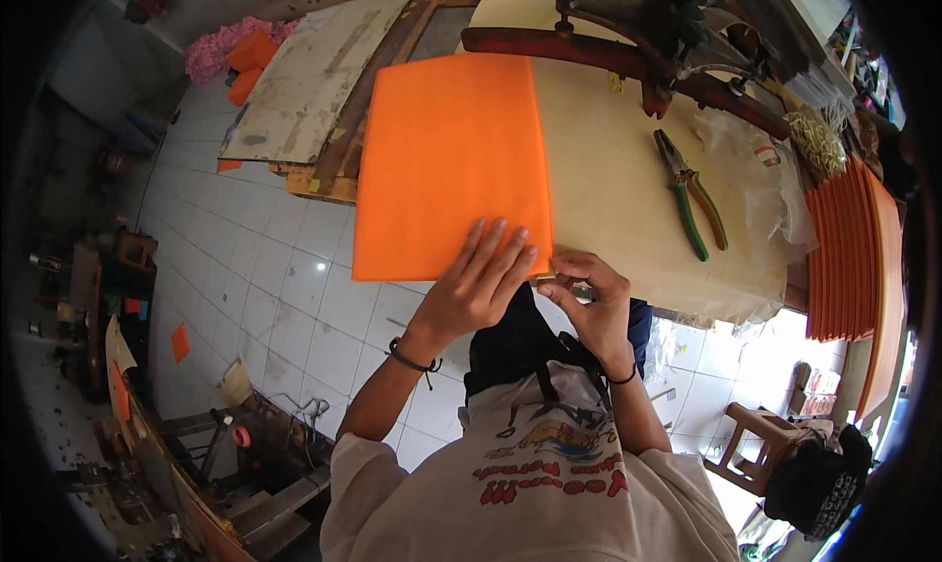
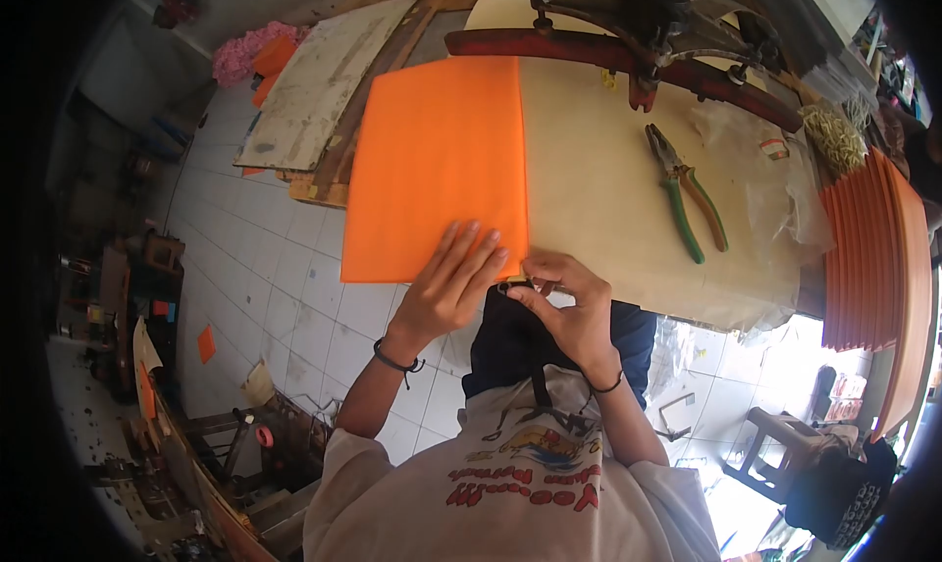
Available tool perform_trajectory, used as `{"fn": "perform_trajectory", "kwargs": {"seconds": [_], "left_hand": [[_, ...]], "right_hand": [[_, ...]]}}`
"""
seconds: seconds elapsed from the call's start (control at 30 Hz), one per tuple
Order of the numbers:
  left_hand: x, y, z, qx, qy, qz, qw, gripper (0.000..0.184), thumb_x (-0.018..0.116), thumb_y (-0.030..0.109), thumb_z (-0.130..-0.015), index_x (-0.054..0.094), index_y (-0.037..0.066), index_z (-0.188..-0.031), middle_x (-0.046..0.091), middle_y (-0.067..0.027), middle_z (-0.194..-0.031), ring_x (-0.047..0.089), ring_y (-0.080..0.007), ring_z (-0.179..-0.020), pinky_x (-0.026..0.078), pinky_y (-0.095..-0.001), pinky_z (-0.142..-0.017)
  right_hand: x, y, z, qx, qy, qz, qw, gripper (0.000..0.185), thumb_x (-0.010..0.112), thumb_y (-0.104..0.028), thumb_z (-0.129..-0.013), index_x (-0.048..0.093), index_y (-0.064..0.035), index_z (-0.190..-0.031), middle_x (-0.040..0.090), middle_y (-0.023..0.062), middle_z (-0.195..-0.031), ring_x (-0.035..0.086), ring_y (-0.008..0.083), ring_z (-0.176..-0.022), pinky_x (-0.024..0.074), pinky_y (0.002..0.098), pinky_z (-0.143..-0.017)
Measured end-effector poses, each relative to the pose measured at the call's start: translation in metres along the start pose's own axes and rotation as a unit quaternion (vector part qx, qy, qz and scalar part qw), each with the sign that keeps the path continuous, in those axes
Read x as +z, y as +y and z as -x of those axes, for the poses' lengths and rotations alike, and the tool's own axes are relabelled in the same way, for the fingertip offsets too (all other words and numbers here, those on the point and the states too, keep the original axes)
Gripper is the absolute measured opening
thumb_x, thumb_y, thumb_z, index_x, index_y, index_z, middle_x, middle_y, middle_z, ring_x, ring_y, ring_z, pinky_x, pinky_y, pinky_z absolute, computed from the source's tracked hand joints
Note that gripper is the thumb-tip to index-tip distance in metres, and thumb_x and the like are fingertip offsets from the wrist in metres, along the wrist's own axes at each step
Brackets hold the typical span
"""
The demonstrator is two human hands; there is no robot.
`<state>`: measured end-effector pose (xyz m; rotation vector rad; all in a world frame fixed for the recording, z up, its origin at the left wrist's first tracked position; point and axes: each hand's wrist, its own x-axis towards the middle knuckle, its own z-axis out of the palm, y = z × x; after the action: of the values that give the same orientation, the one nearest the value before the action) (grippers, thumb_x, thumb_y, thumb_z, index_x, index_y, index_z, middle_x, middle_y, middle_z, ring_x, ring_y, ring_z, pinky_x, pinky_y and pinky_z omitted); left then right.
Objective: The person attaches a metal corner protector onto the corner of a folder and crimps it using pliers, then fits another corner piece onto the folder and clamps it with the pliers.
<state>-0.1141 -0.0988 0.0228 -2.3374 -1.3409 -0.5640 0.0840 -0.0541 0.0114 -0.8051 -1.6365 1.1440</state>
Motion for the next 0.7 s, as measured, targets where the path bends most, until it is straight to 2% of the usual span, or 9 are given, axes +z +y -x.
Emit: {"fn": "perform_trajectory", "kwargs": {"seconds": [0.13,0.27,0.37,0.5,0.7], "left_hand": [[-0.01,0.004,0.01,-0.01,-0.013,0.022,1.0,0.04,0.066,0.009,-0.085,0.061,0.0,-0.124,0.057,-0.0165,-0.134,0.053,-0.037,-0.126,0.045,-0.0529,-0.106],[-0.013,0.002,0.017,-0.02,-0.016,0.025,0.999,0.039,0.067,0.009,-0.084,0.064,0.006,-0.122,0.059,-0.011,-0.133,0.055,-0.0311,-0.125,0.046,-0.0494,-0.104],[-0.023,-0.007,0.017,-0.055,-0.019,0.08,0.995,0.043,0.067,0.009,-0.079,0.065,0.011,-0.122,0.059,-0.0088,-0.133,0.057,-0.0283,-0.123,0.047,-0.0477,-0.104],[-0.034,-0.02,0.01,-0.068,-0.068,0.079,0.992,0.052,0.065,0.009,-0.073,0.064,0.012,-0.125,0.056,-0.0109,-0.136,0.054,-0.0313,-0.124,0.044,-0.0508,-0.105],[-0.033,-0.007,-0.002,-0.046,-0.103,0.017,0.993,0.053,0.067,0.01,-0.077,0.061,0.009,-0.129,0.056,-0.0122,-0.136,0.053,-0.0344,-0.125,0.043,-0.0509,-0.107]], "right_hand": [[-0.001,0.002,0.01,-0.033,-0.023,0.022,0.999,0.028,0.084,-0.009,-0.072,0.07,0.0012,-0.094,0.071,0.0113,-0.096,0.067,0.0146,-0.071,0.0543,0.027,-0.065],[0.011,0.007,0.02,0.006,0.003,0.007,1.0,0.028,0.084,-0.008,-0.073,0.07,0.0003,-0.095,0.071,0.0098,-0.093,0.068,0.014,-0.07,0.0544,0.0261,-0.066],[0.012,0.007,0.018,0.016,0.013,0.004,1.0,0.028,0.083,-0.008,-0.073,0.07,-0.0004,-0.097,0.071,0.0085,-0.089,0.068,0.014,-0.069,0.0543,0.0257,-0.065],[0.009,0.003,0.017,0.013,0.006,0.012,1.0,0.029,0.083,-0.008,-0.074,0.07,-0.0006,-0.098,0.07,0.0077,-0.086,0.068,0.014,-0.07,0.0544,0.0255,-0.065],[0.013,0.001,0.015,0.0,0.021,0.02,1.0,0.028,0.083,-0.006,-0.074,0.07,-0.0004,-0.098,0.07,0.0094,-0.09,0.069,0.0144,-0.073,0.055,0.0259,-0.067]]}}
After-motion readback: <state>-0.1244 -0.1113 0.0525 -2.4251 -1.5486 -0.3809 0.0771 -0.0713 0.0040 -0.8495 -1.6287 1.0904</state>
